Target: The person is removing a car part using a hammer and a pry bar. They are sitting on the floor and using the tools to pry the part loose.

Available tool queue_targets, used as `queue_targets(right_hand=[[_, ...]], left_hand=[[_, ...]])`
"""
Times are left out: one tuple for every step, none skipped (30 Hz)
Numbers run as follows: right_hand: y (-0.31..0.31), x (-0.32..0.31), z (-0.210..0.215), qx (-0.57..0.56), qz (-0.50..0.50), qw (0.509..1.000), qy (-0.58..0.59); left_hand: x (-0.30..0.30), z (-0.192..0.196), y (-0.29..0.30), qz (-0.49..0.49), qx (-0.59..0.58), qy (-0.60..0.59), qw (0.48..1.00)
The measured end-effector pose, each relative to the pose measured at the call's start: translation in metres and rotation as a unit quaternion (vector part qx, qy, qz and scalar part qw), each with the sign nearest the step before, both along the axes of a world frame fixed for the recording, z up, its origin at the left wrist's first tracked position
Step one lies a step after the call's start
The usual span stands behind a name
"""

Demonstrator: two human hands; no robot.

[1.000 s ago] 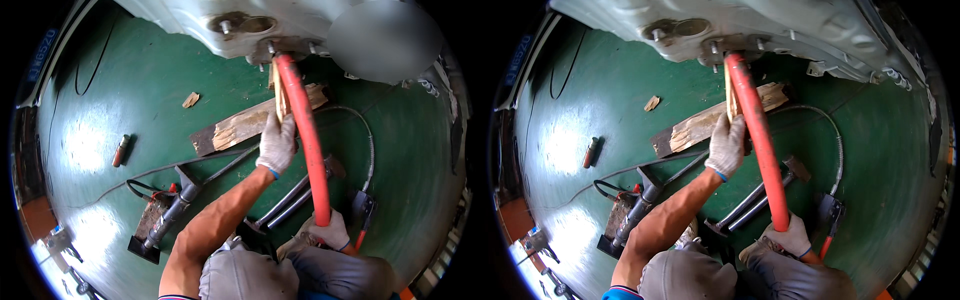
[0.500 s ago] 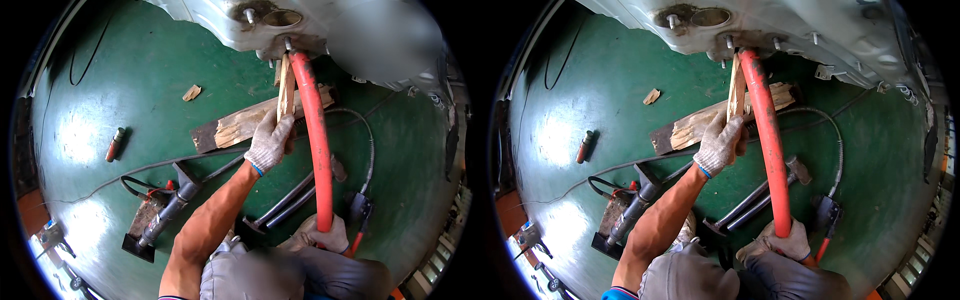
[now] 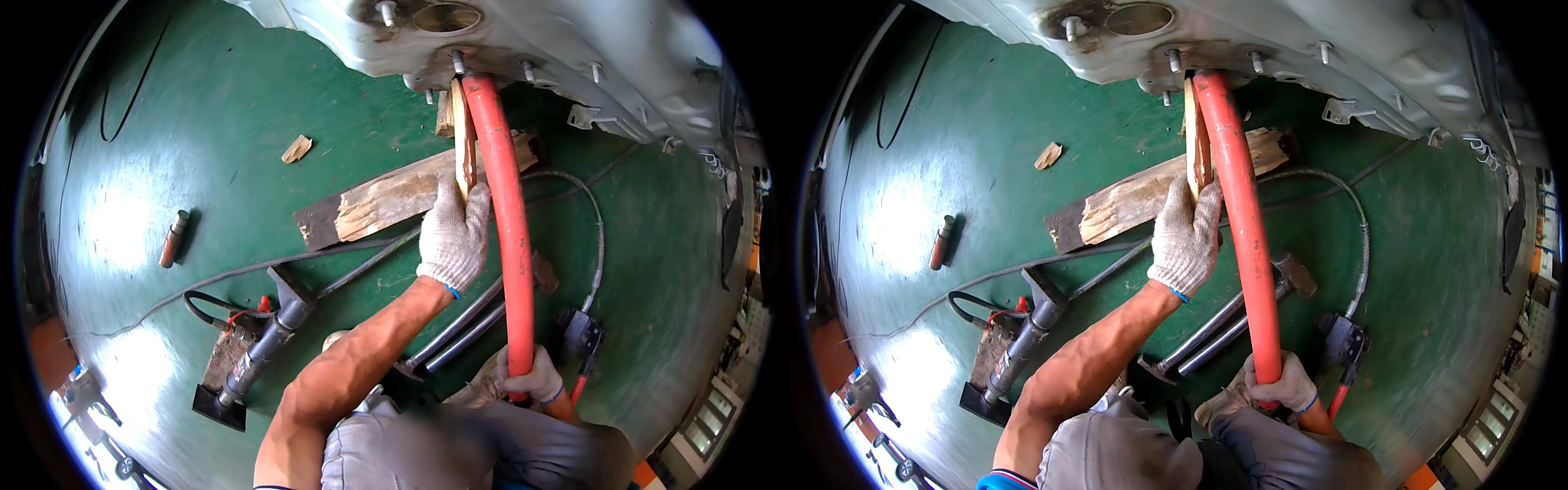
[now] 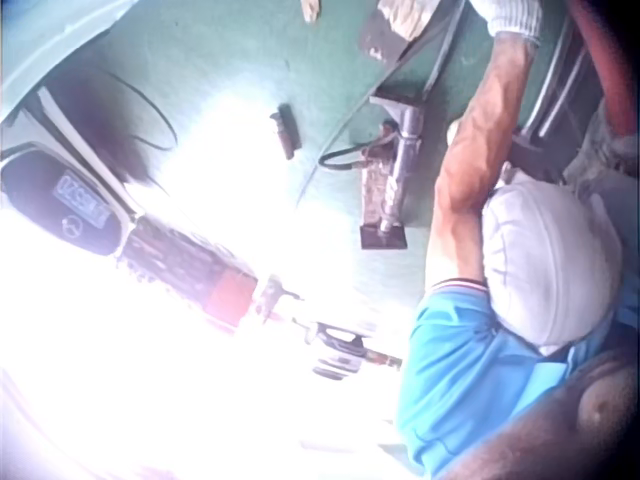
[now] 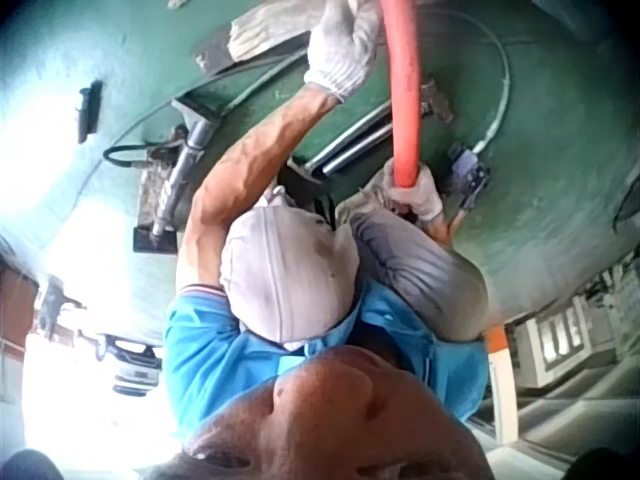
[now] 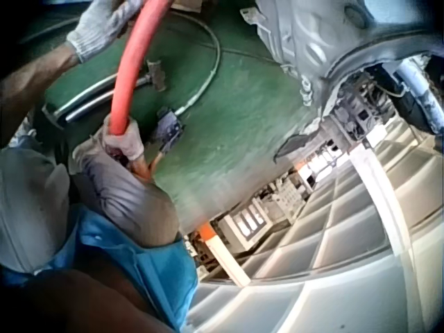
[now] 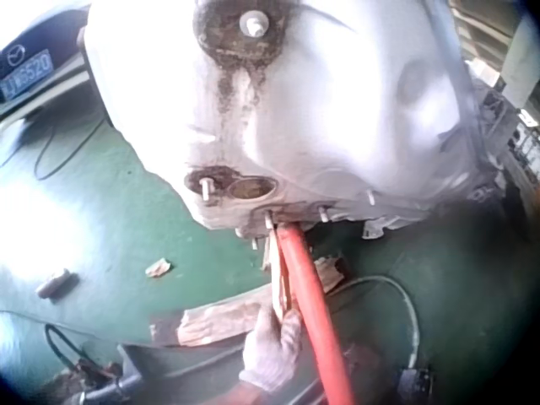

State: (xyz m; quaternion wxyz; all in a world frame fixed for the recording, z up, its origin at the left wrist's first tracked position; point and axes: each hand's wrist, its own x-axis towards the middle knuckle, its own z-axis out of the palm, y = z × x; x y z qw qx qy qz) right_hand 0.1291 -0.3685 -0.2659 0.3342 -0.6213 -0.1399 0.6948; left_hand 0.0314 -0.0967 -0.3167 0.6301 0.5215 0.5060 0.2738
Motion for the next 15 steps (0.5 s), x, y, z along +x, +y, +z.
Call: queue_targets(right_hand=[[0.002,0.002,0.001,0.004,0.015,1.0,0.021],[0.004,-0.001,0.0,-0.018,-0.015,1.0,0.01],[0.007,-0.008,-0.002,-0.038,-0.046,0.998,-0.001],[0.01,-0.013,-0.003,-0.059,-0.078,0.995,-0.011],[0.01,-0.016,-0.007,-0.062,-0.067,0.994,-0.066],[0.009,-0.02,-0.011,-0.064,-0.056,0.989,-0.121],[0.008,-0.022,-0.013,-0.067,-0.047,0.981,-0.176],[0.007,-0.022,-0.014,-0.056,-0.006,0.971,-0.234],[0.008,-0.023,-0.01,-0.052,0.001,0.967,-0.248],[0.012,-0.024,-0.005,-0.048,0.008,0.964,-0.262],[0.013,-0.026,-0.002,-0.043,0.016,0.96,-0.276],[0.011,-0.027,-0.001,-0.039,0.015,0.96,-0.275],[0.008,-0.028,-0.002,-0.035,0.014,0.961,-0.275],[0.005,-0.03,-0.001,-0.031,0.013,0.961,-0.275],[0.007,-0.031,0.001,-0.034,0.014,0.962,-0.272]], left_hand=[[0.0,0.0,-0.001,0.003,0.026,0.006,1.0],[-0.001,-0.001,-0.001,-0.002,0.045,0.027,0.999],[-0.002,0.0,0.0,-0.009,0.066,0.049,0.997],[-0.004,0.001,0.001,-0.015,0.086,0.07,0.994],[-0.006,0.001,0.003,-0.017,0.096,0.074,0.992],[-0.009,-0.002,0.006,-0.02,0.106,0.078,0.991],[-0.011,-0.005,0.008,-0.023,0.115,0.081,0.99],[-0.012,-0.012,0.007,-0.02,0.155,0.093,0.983],[-0.013,-0.008,0.009,-0.026,0.05,0.004,0.998],[-0.017,-0.003,0.012,-0.031,-0.056,-0.084,0.994],[-0.021,0.001,0.016,-0.036,-0.162,-0.169,0.971],[-0.023,0.003,0.018,-0.048,-0.199,-0.268,0.941],[-0.023,0.001,0.019,-0.053,-0.204,-0.282,0.936],[-0.023,-0.005,0.019,-0.057,-0.209,-0.296,0.93],[-0.023,-0.009,0.019,-0.057,-0.214,-0.308,0.925]])
